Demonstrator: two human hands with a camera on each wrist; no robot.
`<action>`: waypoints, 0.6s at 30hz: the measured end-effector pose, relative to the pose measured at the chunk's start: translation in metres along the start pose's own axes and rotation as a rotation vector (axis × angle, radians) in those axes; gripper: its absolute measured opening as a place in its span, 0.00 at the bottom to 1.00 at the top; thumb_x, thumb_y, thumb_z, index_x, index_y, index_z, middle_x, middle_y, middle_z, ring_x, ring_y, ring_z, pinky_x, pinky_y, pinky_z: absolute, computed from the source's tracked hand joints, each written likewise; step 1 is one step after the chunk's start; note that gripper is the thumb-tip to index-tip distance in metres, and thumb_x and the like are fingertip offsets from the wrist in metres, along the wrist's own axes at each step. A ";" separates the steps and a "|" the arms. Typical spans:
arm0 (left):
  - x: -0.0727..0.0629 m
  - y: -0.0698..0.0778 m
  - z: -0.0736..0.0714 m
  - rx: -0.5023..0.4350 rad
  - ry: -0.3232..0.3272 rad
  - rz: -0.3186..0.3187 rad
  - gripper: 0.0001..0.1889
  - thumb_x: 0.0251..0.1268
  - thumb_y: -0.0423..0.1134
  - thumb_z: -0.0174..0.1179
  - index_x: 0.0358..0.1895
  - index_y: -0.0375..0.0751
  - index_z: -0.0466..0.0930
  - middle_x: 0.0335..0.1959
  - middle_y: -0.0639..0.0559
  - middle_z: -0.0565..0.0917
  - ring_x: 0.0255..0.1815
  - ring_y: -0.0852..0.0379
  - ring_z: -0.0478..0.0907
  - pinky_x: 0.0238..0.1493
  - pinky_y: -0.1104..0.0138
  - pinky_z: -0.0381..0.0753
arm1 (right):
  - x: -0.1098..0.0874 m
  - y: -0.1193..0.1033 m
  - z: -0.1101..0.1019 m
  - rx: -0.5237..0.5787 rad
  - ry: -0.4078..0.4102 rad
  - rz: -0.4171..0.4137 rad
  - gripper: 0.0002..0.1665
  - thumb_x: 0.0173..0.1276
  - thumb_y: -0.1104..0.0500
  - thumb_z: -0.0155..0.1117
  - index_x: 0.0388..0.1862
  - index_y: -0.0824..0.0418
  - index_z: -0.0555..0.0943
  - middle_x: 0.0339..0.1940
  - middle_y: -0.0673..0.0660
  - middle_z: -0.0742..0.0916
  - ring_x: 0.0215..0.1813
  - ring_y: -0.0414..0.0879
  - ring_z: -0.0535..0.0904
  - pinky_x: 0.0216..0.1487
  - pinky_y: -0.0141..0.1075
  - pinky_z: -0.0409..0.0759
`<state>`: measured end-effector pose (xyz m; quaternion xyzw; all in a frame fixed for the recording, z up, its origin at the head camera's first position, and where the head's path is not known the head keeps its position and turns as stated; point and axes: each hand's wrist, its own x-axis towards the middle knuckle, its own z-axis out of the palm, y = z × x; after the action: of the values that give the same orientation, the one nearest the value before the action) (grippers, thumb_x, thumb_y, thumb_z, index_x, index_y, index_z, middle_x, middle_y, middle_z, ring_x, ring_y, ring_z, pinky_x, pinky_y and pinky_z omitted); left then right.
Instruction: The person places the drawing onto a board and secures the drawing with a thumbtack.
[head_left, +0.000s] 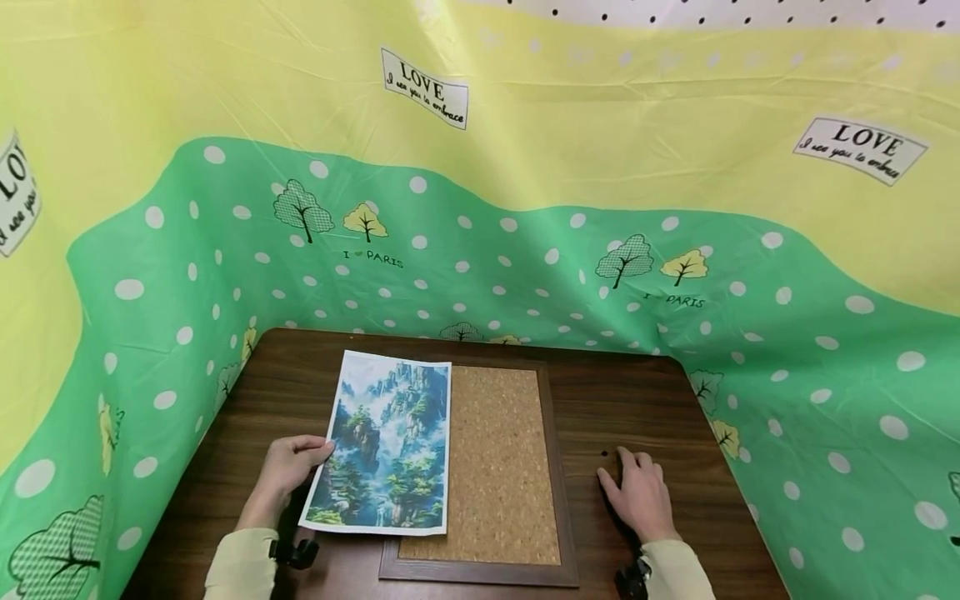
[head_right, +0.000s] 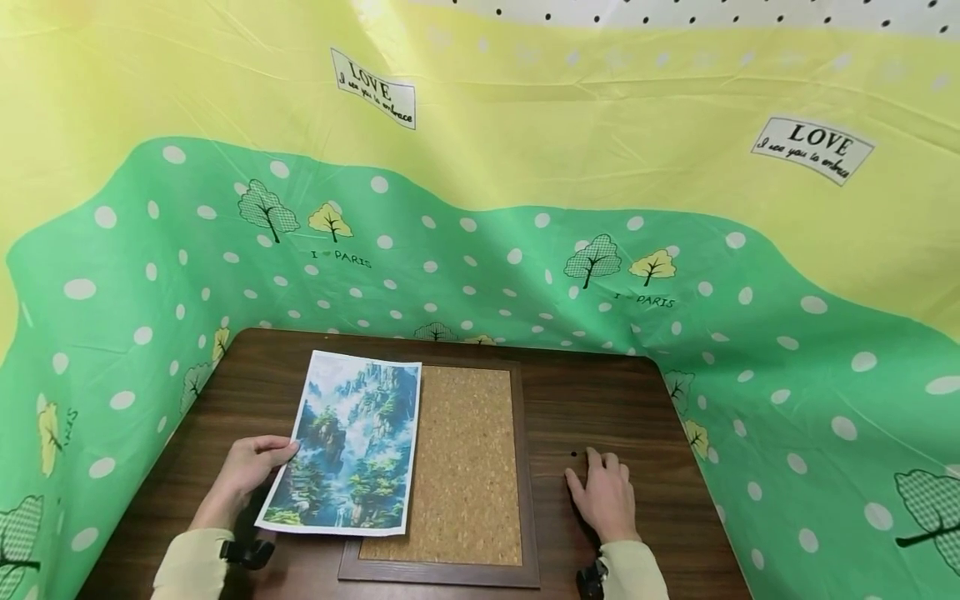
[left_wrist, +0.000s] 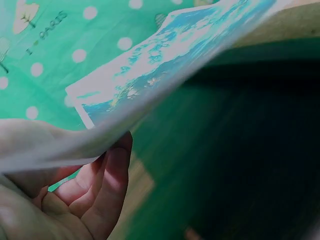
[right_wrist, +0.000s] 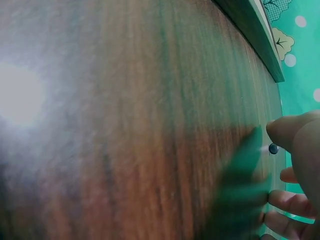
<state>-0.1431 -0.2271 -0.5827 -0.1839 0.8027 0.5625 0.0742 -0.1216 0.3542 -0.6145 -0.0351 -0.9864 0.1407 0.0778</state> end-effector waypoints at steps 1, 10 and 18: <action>0.000 0.000 0.004 -0.004 -0.003 0.000 0.16 0.73 0.40 0.68 0.52 0.28 0.87 0.42 0.41 0.89 0.37 0.53 0.84 0.37 0.61 0.82 | 0.001 0.000 0.000 0.006 0.008 0.000 0.34 0.73 0.47 0.70 0.66 0.71 0.78 0.56 0.77 0.79 0.53 0.74 0.76 0.47 0.67 0.79; -0.006 0.004 0.044 -0.082 -0.012 0.012 0.14 0.72 0.39 0.69 0.49 0.29 0.88 0.40 0.43 0.89 0.34 0.56 0.84 0.33 0.62 0.84 | 0.008 0.000 0.002 0.048 0.058 -0.028 0.24 0.72 0.53 0.73 0.59 0.68 0.85 0.54 0.75 0.82 0.52 0.74 0.77 0.46 0.68 0.79; -0.010 0.005 0.069 -0.104 -0.012 0.027 0.12 0.70 0.38 0.71 0.46 0.30 0.89 0.41 0.42 0.89 0.36 0.56 0.84 0.35 0.62 0.86 | 0.014 0.004 0.004 0.087 0.066 -0.015 0.20 0.70 0.55 0.75 0.54 0.67 0.87 0.51 0.72 0.84 0.52 0.74 0.78 0.52 0.66 0.78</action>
<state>-0.1423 -0.1589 -0.5995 -0.1732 0.7742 0.6057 0.0619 -0.1358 0.3582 -0.6171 -0.0289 -0.9764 0.1818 0.1129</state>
